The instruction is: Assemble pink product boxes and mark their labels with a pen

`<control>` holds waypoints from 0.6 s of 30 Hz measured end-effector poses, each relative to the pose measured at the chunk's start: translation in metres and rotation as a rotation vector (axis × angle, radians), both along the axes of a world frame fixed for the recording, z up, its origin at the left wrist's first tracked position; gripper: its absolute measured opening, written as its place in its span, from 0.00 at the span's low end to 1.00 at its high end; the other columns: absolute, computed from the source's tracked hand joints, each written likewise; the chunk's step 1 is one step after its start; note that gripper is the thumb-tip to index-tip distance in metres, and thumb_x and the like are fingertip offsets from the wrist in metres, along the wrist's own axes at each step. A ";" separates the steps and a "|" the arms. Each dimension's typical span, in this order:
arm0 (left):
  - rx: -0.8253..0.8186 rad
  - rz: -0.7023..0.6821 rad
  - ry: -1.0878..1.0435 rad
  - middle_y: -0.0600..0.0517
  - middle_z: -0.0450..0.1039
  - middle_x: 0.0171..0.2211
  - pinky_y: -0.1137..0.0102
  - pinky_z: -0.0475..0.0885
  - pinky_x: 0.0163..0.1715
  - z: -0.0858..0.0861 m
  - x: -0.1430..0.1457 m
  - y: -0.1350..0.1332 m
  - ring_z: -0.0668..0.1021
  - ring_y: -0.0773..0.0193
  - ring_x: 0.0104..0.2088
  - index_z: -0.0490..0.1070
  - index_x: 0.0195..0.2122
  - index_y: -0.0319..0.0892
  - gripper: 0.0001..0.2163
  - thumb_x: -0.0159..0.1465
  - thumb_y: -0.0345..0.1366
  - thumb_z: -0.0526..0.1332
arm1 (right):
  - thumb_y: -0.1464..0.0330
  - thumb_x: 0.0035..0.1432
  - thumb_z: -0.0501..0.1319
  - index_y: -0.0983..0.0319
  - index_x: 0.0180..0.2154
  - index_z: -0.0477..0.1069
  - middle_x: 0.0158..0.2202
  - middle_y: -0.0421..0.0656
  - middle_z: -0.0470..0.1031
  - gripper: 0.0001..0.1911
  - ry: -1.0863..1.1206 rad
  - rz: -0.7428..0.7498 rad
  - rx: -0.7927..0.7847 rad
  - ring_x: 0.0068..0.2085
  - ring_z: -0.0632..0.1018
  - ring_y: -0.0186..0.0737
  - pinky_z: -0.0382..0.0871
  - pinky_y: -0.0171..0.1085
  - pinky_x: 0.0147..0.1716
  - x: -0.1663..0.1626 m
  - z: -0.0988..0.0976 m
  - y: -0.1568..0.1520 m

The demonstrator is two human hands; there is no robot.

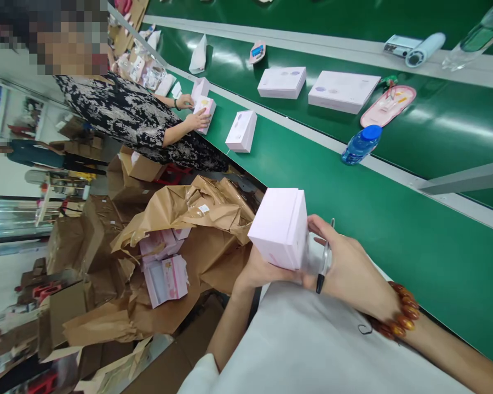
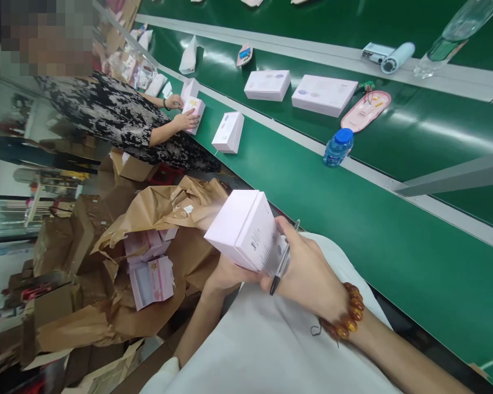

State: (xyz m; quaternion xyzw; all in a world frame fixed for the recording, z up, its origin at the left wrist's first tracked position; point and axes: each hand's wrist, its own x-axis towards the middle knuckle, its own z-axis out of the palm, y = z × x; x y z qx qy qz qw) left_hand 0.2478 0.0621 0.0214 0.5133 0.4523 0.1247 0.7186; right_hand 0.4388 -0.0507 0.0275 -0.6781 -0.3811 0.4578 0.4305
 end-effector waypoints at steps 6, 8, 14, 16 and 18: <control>0.092 -0.001 0.032 0.41 0.86 0.57 0.39 0.73 0.72 0.009 0.001 0.005 0.81 0.33 0.65 0.81 0.54 0.44 0.43 0.36 0.42 0.93 | 0.61 0.45 0.71 0.56 0.69 0.74 0.50 0.47 0.90 0.47 -0.014 -0.009 0.063 0.42 0.90 0.60 0.86 0.50 0.39 0.014 0.012 0.000; 0.086 0.003 0.034 0.41 0.86 0.55 0.40 0.76 0.69 0.012 0.002 0.008 0.82 0.34 0.62 0.80 0.58 0.44 0.47 0.36 0.43 0.93 | 0.60 0.46 0.70 0.58 0.70 0.75 0.46 0.46 0.90 0.47 -0.043 0.016 0.054 0.36 0.89 0.56 0.85 0.49 0.35 0.021 0.015 0.000; 0.074 0.020 -0.036 0.42 0.87 0.50 0.42 0.81 0.63 0.024 0.001 0.019 0.86 0.37 0.58 0.77 0.61 0.43 0.46 0.42 0.43 0.92 | 0.56 0.48 0.72 0.64 0.71 0.76 0.62 0.58 0.87 0.49 -0.269 0.011 0.085 0.51 0.90 0.67 0.88 0.59 0.50 0.037 0.013 -0.006; 0.042 0.007 -0.060 0.42 0.87 0.51 0.43 0.81 0.63 0.020 0.001 0.017 0.85 0.38 0.58 0.78 0.60 0.43 0.45 0.41 0.43 0.92 | 0.56 0.48 0.73 0.63 0.70 0.78 0.61 0.57 0.87 0.48 -0.294 0.050 0.073 0.51 0.90 0.66 0.88 0.58 0.49 0.038 0.012 -0.007; -0.006 0.001 -0.078 0.41 0.87 0.54 0.43 0.80 0.64 0.011 0.002 0.011 0.85 0.37 0.59 0.80 0.60 0.42 0.45 0.40 0.43 0.92 | 0.54 0.48 0.75 0.60 0.69 0.80 0.57 0.54 0.89 0.47 -0.299 0.081 0.061 0.47 0.91 0.64 0.88 0.56 0.44 0.037 0.013 -0.006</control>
